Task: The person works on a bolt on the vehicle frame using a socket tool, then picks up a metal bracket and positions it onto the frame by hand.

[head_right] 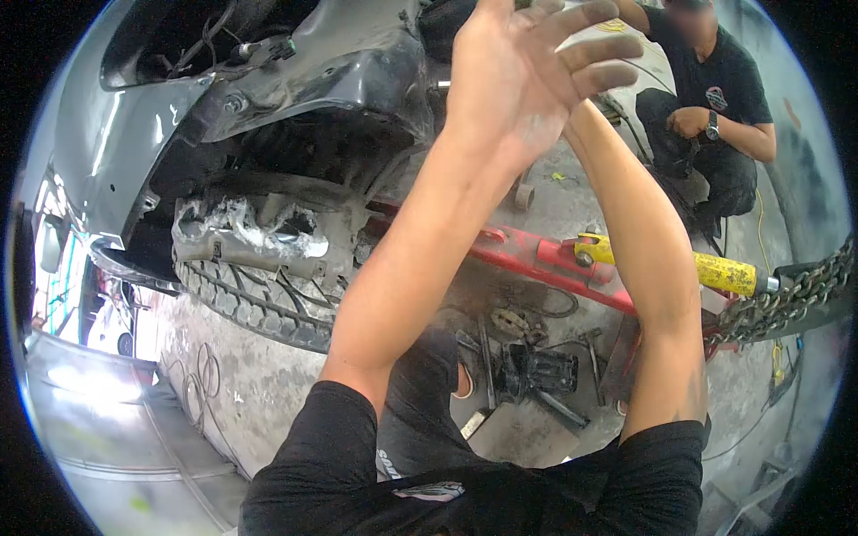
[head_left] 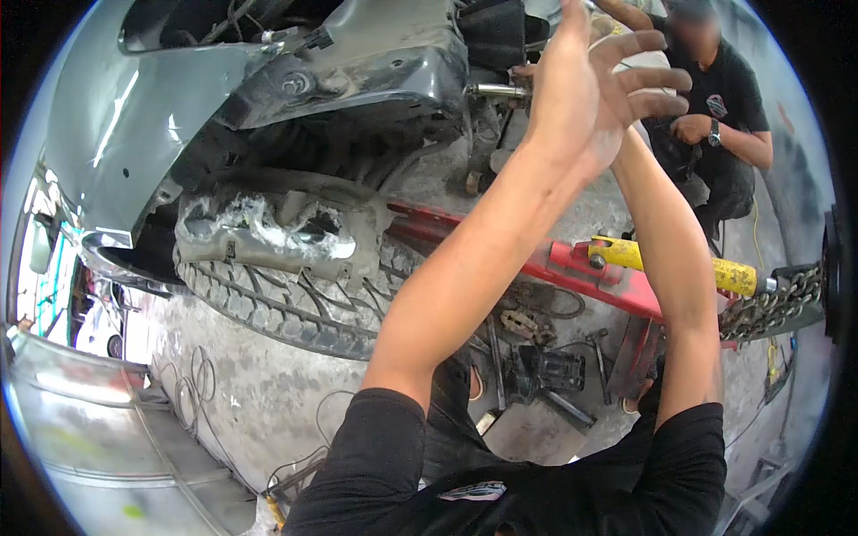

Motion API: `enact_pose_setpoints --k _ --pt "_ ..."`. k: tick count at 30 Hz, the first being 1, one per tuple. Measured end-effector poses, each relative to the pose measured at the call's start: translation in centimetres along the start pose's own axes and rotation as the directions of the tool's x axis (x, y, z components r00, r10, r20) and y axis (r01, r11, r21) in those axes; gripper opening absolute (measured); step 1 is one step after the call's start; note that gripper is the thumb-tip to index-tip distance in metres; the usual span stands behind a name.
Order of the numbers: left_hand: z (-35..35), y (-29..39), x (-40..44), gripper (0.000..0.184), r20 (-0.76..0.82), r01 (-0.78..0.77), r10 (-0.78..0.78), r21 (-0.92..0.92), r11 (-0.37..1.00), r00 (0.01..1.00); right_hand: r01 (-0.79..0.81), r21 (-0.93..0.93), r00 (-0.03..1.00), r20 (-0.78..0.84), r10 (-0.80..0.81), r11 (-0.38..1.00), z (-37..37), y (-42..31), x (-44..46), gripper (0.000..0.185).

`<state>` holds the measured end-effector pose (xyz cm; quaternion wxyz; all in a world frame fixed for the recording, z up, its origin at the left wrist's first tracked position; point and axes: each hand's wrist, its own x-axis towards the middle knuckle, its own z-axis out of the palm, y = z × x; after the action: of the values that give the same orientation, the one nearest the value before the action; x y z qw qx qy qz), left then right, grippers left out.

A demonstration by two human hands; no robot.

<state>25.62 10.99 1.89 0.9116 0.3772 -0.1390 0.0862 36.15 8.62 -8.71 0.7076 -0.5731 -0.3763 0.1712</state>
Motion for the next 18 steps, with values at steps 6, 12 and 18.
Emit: enact_pose_setpoints --k 6,12,18 --pt "-1.5 -0.3 -2.2 0.058 -0.022 0.009 -0.012 -0.128 0.992 1.000 0.009 0.001 1.000 -0.005 -0.009 1.000 -0.9 -0.6 0.9 0.039" --pt "-2.2 0.5 -2.0 0.035 -0.066 -0.264 0.380 0.611 0.747 0.923 0.057 0.100 0.998 -0.006 -0.057 0.993 -1.2 0.8 1.7 0.036" --pt "-3.1 0.0 -5.9 0.026 0.061 -0.205 0.452 0.939 0.275 0.890 0.259 0.361 0.966 -0.079 -0.248 0.896 1.1 5.0 1.2 0.034"
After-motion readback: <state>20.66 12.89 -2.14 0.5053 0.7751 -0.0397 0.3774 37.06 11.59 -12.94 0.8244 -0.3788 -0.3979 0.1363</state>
